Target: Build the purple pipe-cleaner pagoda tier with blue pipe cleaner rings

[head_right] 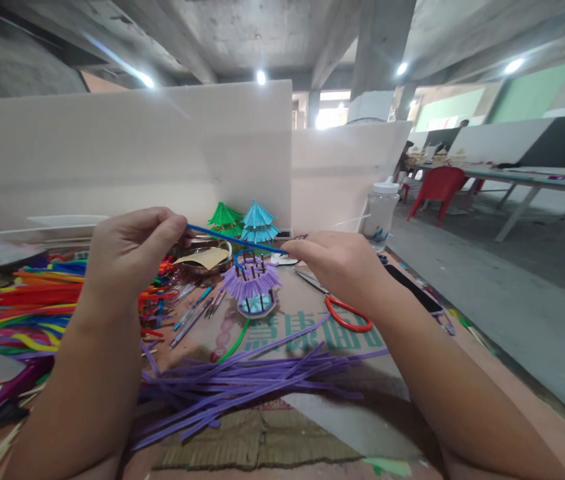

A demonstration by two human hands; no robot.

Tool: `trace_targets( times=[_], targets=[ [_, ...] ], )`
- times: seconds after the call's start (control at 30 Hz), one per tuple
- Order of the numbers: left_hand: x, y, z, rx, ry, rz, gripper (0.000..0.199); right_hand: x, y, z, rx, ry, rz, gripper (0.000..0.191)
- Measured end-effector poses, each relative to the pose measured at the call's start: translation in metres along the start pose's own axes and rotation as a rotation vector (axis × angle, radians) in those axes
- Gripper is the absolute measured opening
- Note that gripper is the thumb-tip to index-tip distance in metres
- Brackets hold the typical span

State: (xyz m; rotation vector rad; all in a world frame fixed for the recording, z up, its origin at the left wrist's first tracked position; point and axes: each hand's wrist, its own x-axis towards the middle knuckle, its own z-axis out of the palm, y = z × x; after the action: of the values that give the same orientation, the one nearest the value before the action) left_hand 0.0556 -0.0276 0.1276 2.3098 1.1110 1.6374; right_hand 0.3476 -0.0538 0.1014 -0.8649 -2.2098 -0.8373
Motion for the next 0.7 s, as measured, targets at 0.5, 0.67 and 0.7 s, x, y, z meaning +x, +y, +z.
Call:
trace_targets(
  times=[0.5, 0.67, 0.7],
  targets=[
    [0.001, -0.006, 0.004, 0.006, -0.033, -0.012, 0.031, -0.001, 0.003, 0.003, -0.016, 0.012, 0.086, 0.029],
    [0.004, -0.011, -0.001, 0.035, 0.040, -0.036, 0.031, -0.001, 0.016, 0.003, -0.154, -0.035, -0.038, 0.031],
    [0.004, -0.011, -0.002, 0.043, 0.048, -0.044, 0.031, -0.001, 0.017, 0.002, -0.158, -0.029, -0.045, 0.032]
  ],
)
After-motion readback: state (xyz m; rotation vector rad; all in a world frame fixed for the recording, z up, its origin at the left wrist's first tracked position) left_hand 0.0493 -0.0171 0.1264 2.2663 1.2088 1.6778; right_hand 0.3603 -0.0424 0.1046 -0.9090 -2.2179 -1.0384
